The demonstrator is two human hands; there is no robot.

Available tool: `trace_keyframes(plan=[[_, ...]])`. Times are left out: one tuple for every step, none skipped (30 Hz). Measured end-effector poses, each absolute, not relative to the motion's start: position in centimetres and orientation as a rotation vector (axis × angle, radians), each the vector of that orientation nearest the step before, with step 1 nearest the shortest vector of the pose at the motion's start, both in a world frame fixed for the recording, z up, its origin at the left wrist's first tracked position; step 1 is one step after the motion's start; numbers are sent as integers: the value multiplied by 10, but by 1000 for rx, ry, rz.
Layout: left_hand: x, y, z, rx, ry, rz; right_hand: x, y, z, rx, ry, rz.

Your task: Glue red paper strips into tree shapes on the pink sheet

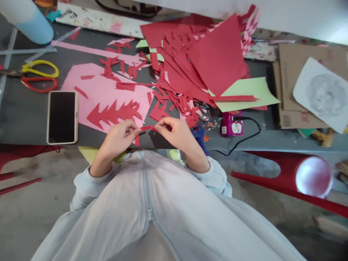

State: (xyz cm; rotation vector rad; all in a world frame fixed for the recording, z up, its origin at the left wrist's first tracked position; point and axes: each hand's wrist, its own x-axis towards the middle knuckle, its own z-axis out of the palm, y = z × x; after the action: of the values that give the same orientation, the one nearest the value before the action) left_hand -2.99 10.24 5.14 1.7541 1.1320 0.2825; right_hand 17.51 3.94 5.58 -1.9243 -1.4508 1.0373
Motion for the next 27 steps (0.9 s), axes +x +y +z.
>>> trace_keyframes(plan=[[-27, 103, 53, 1776, 1118, 274, 181, 34, 58, -1970, -1438, 975], [-25, 104, 54, 1795, 1100, 268, 186, 27, 60, -2022, -1425, 905], [-22, 104, 54, 1809, 1080, 262, 193, 20, 63, -2080, -1408, 820], [-18, 105, 55, 1817, 1064, 257, 199, 13, 66, -2132, -1385, 732], [-15, 105, 55, 1824, 1051, 249, 205, 6, 68, -2192, -1359, 656], [-12, 105, 56, 1830, 1041, 236, 211, -2, 70, -2256, -1325, 579], [-8, 104, 56, 1840, 1035, 222, 217, -10, 71, -2326, -1294, 524], [-5, 104, 56, 1854, 1029, 205, 223, -17, 71, -2397, -1257, 473], [-2, 103, 55, 1871, 1020, 186, 228, -24, 70, -2461, -1229, 427], [1, 103, 55, 1889, 1006, 169, 233, -30, 68, -2522, -1198, 373], [3, 102, 55, 1903, 992, 155, 237, -36, 65, -2564, -1179, 328], [6, 101, 55, 1914, 980, 145, 241, -41, 62, -2590, -1174, 296], [8, 101, 55, 1924, 972, 136, 244, -46, 59, -2607, -1184, 275], [10, 100, 56, 1932, 965, 130, 246, -49, 56, -2621, -1202, 266], [12, 99, 56, 1940, 962, 126, 247, -52, 53, -2635, -1224, 271], [13, 98, 57, 1947, 960, 122, 247, -54, 50, -2650, -1251, 286], [15, 97, 57, 1953, 959, 118, 247, -55, 49, -2665, -1277, 307], [16, 96, 58, 1957, 958, 116, 247, -55, 48, -2681, -1300, 327], [17, 95, 59, 1959, 955, 114, 246, -55, 48, -2695, -1318, 343], [19, 94, 60, 1961, 953, 112, 245, -54, 48, -2708, -1330, 352], [19, 92, 60, 1961, 951, 110, 244, -54, 48, -2720, -1336, 355], [20, 91, 61, 1962, 950, 109, 244, -53, 48, -2735, -1333, 354], [21, 90, 62, 1963, 950, 105, 243, -53, 48, -2754, -1326, 351], [22, 89, 62, 1963, 952, 99, 242, -52, 48, -2772, -1321, 349], [22, 87, 63, 1960, 956, 94, 242, -52, 48, -2791, -1321, 349], [22, 86, 63, 1956, 958, 90, 242, -51, 47, -2809, -1323, 348], [23, 85, 64, 1952, 958, 86, 242, -51, 46, -2823, -1329, 347]])
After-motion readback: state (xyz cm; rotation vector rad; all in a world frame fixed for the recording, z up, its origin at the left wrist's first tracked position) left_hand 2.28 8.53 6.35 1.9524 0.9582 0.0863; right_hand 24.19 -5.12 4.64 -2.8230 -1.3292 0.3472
